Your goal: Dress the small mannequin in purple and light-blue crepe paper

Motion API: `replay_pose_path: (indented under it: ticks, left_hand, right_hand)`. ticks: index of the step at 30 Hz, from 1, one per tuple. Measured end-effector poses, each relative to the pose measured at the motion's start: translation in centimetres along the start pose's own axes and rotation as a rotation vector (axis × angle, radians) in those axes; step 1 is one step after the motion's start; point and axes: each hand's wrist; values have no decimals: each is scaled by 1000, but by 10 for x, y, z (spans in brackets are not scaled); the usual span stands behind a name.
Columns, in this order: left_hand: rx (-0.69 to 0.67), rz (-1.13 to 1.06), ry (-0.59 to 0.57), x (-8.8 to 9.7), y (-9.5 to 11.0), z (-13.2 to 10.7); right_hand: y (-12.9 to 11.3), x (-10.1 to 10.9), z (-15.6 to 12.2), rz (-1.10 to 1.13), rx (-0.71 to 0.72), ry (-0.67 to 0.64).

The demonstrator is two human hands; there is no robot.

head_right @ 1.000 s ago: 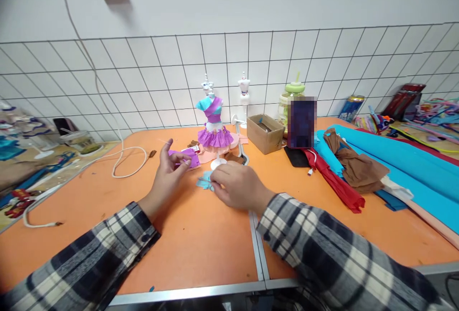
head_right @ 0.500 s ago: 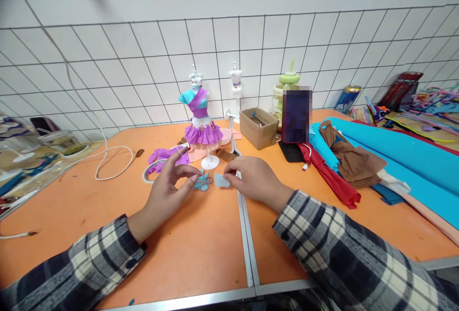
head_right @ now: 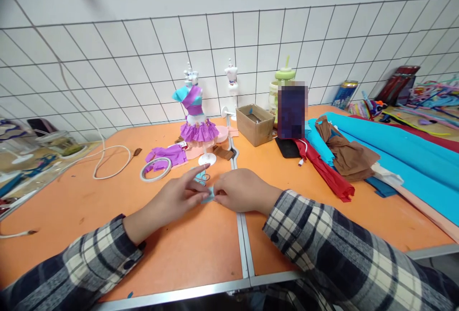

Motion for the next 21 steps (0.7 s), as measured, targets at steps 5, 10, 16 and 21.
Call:
replay_pose_path:
  ticks: [5, 10, 16, 21]
  left_hand:
    - [-69, 65, -100, -5, -7, -2]
    - [-61, 141, -150, 1, -8, 2]
    - [-55, 178, 188, -5, 6, 1]
    - [91, 100, 32, -22, 18, -7]
  right_hand:
    - [9, -3, 3, 127, 119, 93]
    - [14, -11, 6, 112, 203, -10]
    - [4, -14, 5, 120, 74, -33]
    - [-1, -12, 5, 97, -2, -57]
Point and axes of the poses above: each hand's wrist, its own z-axis towards the middle knuckle, its own x-axis out of the back of the hand, y = z × x, and after that the axes turned 5 degrees about -z, right-handed
